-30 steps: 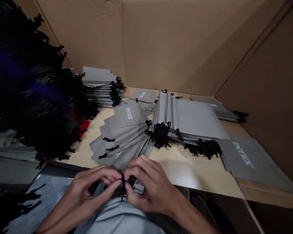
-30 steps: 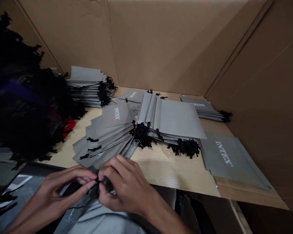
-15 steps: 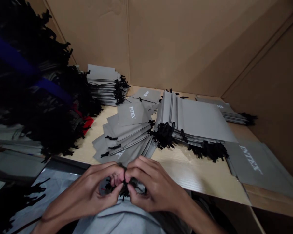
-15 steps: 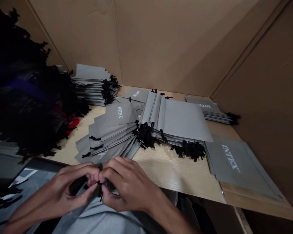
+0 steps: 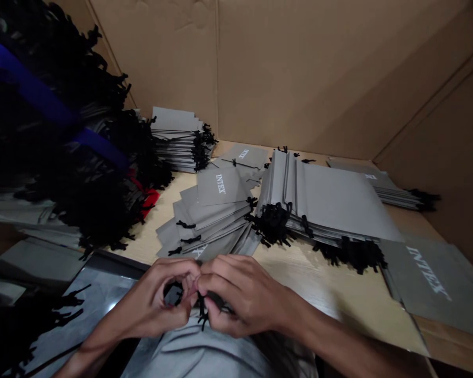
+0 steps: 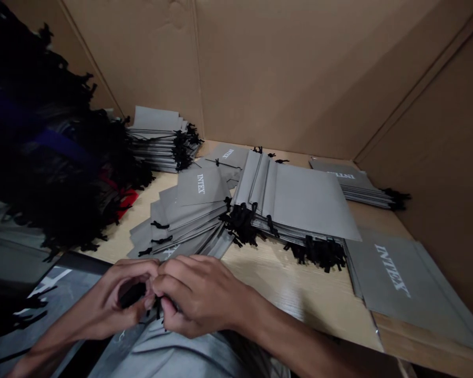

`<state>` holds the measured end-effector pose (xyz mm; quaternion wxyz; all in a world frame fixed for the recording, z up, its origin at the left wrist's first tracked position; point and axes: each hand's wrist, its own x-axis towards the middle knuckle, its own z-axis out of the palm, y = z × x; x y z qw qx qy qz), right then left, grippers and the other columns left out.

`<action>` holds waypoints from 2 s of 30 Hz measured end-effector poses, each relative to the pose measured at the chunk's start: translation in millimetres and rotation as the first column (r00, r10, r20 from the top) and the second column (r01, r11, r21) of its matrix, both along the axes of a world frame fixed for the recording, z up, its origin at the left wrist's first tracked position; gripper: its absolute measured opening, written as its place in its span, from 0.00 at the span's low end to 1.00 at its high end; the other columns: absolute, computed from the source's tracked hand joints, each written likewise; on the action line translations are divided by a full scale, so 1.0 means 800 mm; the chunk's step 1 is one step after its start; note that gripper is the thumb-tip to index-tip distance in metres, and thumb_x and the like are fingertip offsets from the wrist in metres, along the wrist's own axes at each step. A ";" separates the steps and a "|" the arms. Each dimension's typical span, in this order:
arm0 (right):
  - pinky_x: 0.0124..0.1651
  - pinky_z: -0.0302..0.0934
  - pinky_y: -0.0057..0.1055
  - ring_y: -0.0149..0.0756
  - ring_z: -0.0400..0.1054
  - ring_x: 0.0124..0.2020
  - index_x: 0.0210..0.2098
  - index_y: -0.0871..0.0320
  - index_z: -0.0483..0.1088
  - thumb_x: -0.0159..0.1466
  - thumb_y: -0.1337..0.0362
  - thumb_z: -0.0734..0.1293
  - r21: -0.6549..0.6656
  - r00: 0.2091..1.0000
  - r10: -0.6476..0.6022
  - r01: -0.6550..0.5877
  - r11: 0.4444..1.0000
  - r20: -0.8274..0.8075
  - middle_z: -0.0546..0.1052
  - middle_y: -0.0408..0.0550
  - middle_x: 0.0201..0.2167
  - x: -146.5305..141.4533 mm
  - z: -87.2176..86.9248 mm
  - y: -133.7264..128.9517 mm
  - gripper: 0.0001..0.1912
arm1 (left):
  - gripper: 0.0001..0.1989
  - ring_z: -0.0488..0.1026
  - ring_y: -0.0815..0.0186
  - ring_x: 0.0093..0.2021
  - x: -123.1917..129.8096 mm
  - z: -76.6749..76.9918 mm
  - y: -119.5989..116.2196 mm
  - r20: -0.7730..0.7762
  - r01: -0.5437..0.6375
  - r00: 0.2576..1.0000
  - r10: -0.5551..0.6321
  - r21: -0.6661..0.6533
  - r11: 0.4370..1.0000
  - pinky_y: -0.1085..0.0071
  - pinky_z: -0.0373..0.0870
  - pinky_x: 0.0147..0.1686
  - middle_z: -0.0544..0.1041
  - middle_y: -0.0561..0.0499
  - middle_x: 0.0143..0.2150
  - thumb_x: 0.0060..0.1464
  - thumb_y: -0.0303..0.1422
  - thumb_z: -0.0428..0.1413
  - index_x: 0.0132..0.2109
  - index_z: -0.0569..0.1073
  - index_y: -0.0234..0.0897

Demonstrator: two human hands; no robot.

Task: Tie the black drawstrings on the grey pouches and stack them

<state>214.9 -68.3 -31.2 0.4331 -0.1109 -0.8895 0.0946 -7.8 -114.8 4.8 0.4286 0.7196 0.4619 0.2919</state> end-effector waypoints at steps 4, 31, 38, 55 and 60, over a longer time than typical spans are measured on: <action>0.34 0.70 0.33 0.37 0.73 0.34 0.50 0.59 0.68 0.70 0.69 0.62 0.122 1.000 -0.004 0.002 0.993 0.016 0.80 0.47 0.37 -0.002 -0.001 0.004 0.10 | 0.04 0.70 0.68 0.29 -0.001 -0.008 0.002 0.179 0.044 0.984 -0.008 -0.195 0.980 0.75 0.68 0.30 0.73 0.56 0.28 0.55 0.28 0.59 0.33 0.71 0.38; 0.37 0.72 0.34 0.39 0.76 0.38 0.48 0.63 0.73 0.68 0.72 0.67 0.139 0.984 -0.147 0.159 0.977 -0.096 0.81 0.53 0.39 -0.007 0.018 0.012 0.09 | 0.19 0.70 0.70 0.26 0.013 -0.020 0.003 0.513 -0.042 0.797 0.318 -0.479 0.877 0.77 0.69 0.27 0.74 0.54 0.29 0.60 0.47 0.68 0.39 0.76 0.35; 0.35 0.68 0.34 0.38 0.73 0.36 0.46 0.59 0.72 0.68 0.70 0.68 0.057 0.997 -0.063 0.065 0.996 -0.037 0.81 0.49 0.39 0.008 0.028 0.012 0.07 | 0.02 0.79 0.66 0.37 0.001 0.006 -0.001 0.192 -0.149 0.969 0.154 -0.036 0.988 0.77 0.77 0.40 0.80 0.52 0.37 0.64 0.31 0.64 0.42 0.79 0.39; 0.32 0.60 0.34 0.36 0.66 0.33 0.45 0.56 0.71 0.61 0.70 0.69 -0.031 1.000 -0.028 0.028 0.999 0.004 0.81 0.44 0.38 0.027 0.011 -0.006 0.12 | 0.04 0.82 0.67 0.36 -0.008 0.007 0.008 -0.169 0.091 0.980 -0.100 -0.063 0.994 0.79 0.77 0.34 0.86 0.54 0.37 0.62 0.31 0.64 0.43 0.84 0.43; 0.35 0.65 0.33 0.36 0.69 0.36 0.46 0.55 0.71 0.63 0.69 0.68 -0.090 1.000 -0.022 0.022 0.996 0.001 0.81 0.44 0.40 0.037 0.013 -0.009 0.11 | 0.03 0.82 0.68 0.33 0.001 0.009 0.009 -0.166 0.128 0.978 -0.123 0.016 0.992 0.80 0.78 0.36 0.86 0.55 0.35 0.60 0.29 0.66 0.40 0.83 0.42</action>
